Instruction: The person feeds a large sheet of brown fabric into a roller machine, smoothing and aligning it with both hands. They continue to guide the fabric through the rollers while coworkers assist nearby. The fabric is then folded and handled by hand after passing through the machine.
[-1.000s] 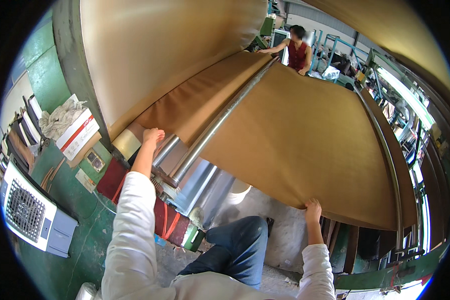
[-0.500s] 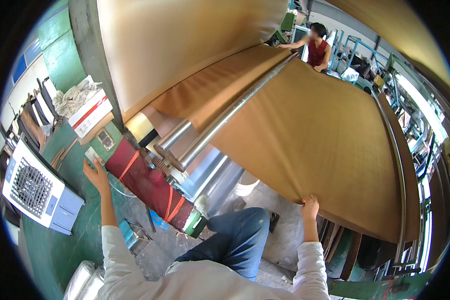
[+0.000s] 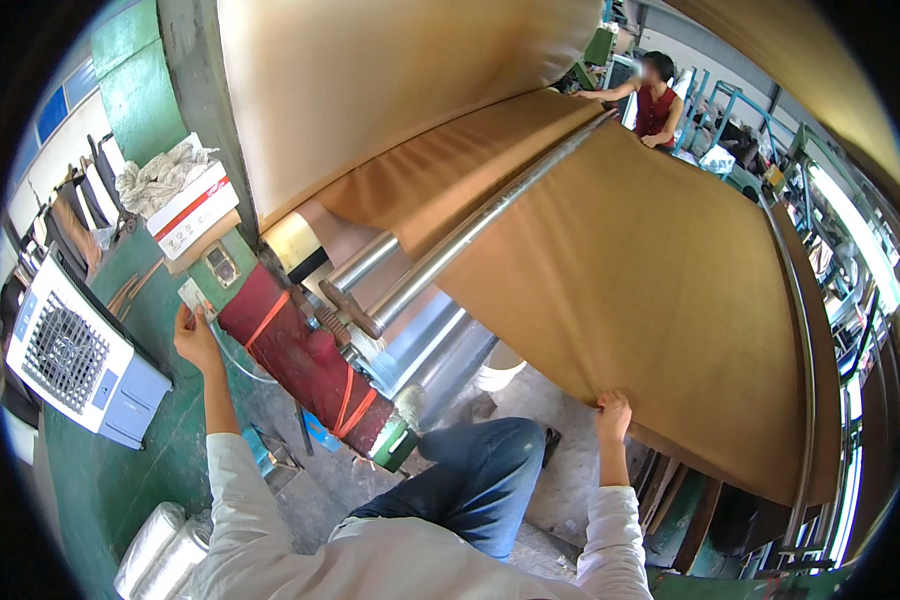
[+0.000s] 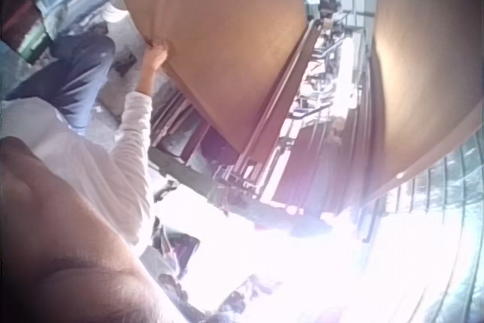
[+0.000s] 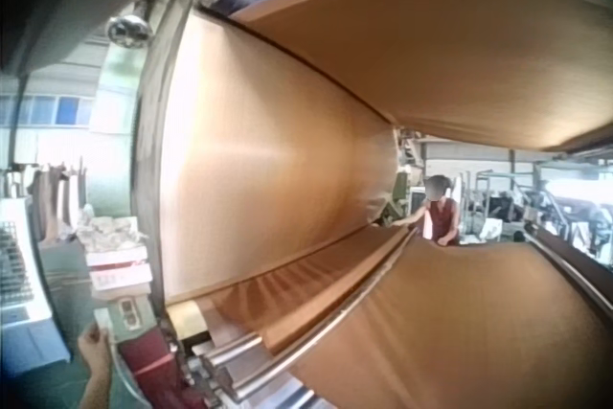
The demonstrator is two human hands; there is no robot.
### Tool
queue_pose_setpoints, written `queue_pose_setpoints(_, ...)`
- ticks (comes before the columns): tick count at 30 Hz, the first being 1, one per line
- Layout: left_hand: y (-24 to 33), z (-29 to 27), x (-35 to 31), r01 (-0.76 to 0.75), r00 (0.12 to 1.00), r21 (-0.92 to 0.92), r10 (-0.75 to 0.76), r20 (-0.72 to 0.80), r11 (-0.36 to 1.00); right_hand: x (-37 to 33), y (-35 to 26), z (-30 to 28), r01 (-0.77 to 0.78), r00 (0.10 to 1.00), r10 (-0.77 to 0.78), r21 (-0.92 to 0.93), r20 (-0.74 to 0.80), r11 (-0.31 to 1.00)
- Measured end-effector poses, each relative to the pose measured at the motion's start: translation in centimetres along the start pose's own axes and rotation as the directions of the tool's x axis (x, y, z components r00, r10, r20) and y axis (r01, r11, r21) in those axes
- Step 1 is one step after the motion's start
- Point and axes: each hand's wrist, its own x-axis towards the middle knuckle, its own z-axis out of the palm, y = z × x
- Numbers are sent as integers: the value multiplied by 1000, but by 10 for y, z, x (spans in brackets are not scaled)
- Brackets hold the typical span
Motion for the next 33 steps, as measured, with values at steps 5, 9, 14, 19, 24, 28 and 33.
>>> queue_pose_setpoints(5,-2,3,1,11,999,-116,-14,-29,993,1,2,13,-13,1000,12,10,24,1000)
queue_pose_setpoints(9,-29,8,6,120,992,-470,-129,13,874,2,-2,19,-14,1000,13,33,15,999)
queue_pose_setpoints(14,-41,12,5,158,987,-531,-149,60,833,9,-16,17,2,1000,-2,21,-18,1000)
queue_pose_setpoints(19,-54,11,12,217,976,-587,-183,119,780,14,-31,14,16,998,-12,70,-63,997)
queue_pose_setpoints(24,-67,11,17,205,979,-615,-145,146,762,17,-36,18,12,998,-5,115,-59,993)
queue_pose_setpoints(28,-62,7,17,217,972,-563,-125,198,798,21,-43,22,26,999,-20,137,-45,990)
queue_pose_setpoints(33,-15,5,3,-211,974,-82,202,-108,974,30,-59,23,44,998,-38,158,-43,986)
